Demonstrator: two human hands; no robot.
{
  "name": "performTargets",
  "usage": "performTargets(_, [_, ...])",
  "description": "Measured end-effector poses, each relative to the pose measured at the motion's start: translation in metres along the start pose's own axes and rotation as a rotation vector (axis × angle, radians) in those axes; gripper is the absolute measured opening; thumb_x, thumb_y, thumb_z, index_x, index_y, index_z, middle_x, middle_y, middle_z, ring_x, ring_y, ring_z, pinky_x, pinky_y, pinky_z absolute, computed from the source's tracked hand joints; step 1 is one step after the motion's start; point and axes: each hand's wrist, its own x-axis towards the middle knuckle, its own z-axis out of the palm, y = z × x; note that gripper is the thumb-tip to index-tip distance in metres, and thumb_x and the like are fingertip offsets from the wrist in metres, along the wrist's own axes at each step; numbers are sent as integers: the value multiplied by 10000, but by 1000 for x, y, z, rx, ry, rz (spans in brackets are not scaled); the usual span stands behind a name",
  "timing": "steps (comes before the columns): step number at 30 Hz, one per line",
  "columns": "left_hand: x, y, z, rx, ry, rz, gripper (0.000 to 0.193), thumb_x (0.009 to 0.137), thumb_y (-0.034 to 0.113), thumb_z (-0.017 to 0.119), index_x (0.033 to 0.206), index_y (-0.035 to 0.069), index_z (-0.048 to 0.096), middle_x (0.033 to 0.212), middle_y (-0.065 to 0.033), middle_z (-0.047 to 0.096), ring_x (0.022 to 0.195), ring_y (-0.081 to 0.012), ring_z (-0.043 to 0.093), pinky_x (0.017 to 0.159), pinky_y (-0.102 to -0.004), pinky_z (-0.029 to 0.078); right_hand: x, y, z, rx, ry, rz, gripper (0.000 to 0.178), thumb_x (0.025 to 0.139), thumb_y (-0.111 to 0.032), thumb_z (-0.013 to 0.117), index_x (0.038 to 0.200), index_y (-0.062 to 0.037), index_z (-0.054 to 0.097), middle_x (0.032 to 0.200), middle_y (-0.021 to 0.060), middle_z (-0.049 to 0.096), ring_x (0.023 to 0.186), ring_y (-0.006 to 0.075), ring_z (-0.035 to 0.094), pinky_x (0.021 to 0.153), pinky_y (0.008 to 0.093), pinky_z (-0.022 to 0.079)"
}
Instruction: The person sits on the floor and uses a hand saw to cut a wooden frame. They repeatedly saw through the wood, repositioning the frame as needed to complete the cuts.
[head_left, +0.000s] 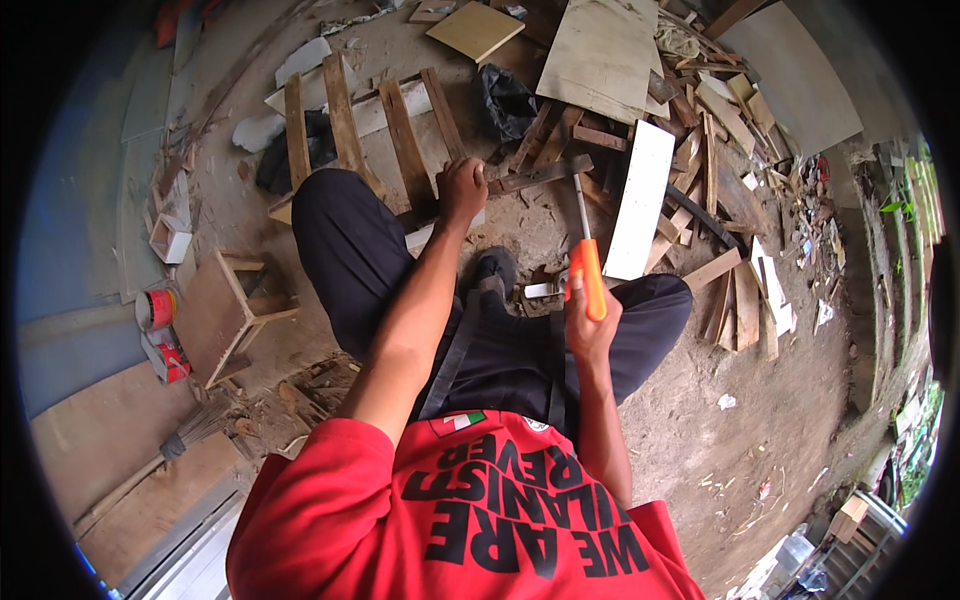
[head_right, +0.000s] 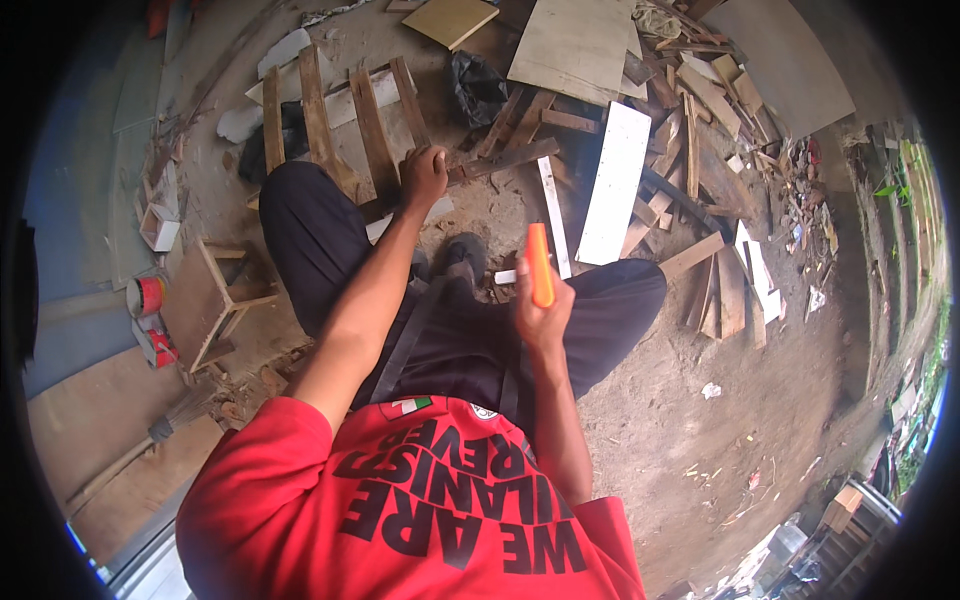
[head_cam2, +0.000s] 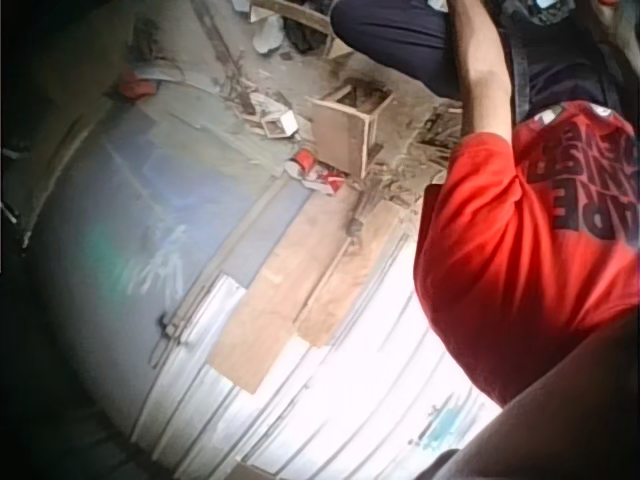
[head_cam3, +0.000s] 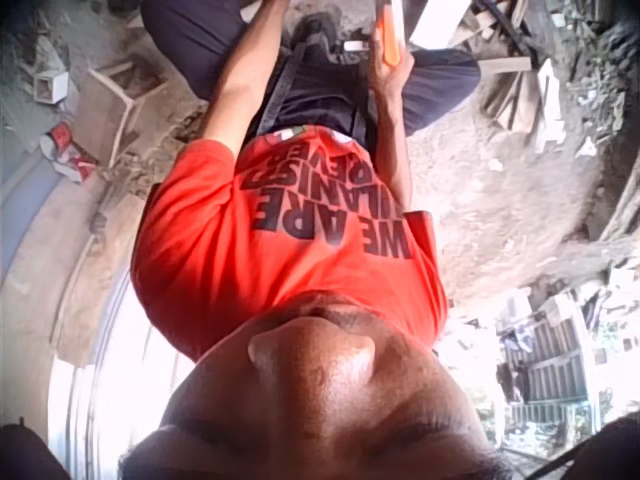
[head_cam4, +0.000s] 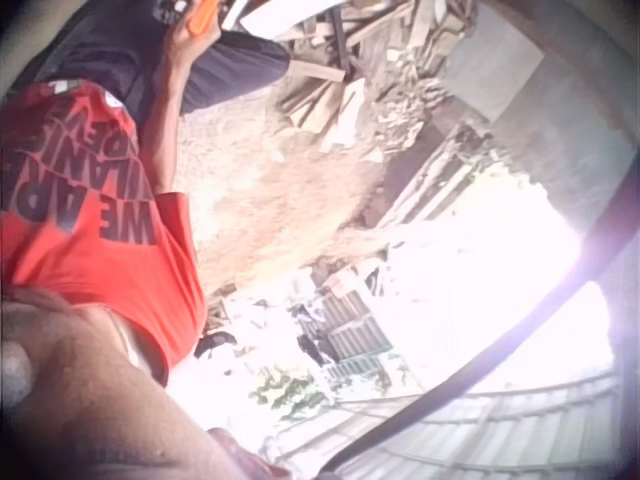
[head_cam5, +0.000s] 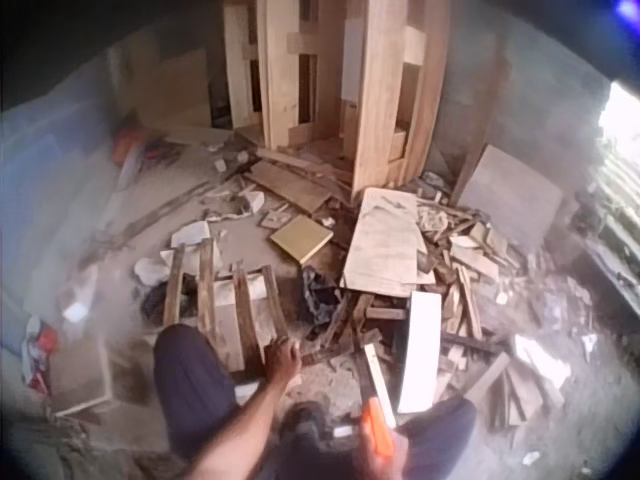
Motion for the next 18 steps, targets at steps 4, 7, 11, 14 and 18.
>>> performTargets(4, [15,-9,4,209,155,109,273,887,151,636,1142,54,641,1231,-123,603,1214,-356,515,988,-533,375,-12,-29,12,-29,-159,78,372,987,-280,654,795,38,620,592,21,514,580,76,430,511,310,380])
performTargets(7, [13,-27,23,405,293,44,509,950,318,579,1363,30,504,1318,-204,539,1252,-368,485,1094,-568,297,-19,-47,13,-133,-208,152,403,965,-293,674,764,47,597,555,98,474,572,102,409,515,337,390])
performTargets(11, [12,-28,31,538,269,-29,671,977,415,527,1474,-7,370,1335,-266,514,1242,-377,494,1138,-602,242,-14,-53,6,-210,-294,255,321,953,-251,680,848,44,612,594,124,528,572,127,480,551,350,427])
performTargets(14, [18,-1,19,349,-90,-217,697,966,389,549,1465,-55,347,1253,-282,563,1187,-393,532,1098,-559,328,-13,-72,-1,-92,-276,100,248,943,-193,677,1006,34,600,690,155,601,621,201,608,609,338,462])
performTargets(18, [20,-7,12,290,23,-198,730,954,344,564,1479,-84,290,1095,-259,635,1074,-385,593,960,-473,460,-24,-72,-15,-279,-357,102,336,953,-142,626,1236,17,537,885,206,661,789,373,692,728,370,523])
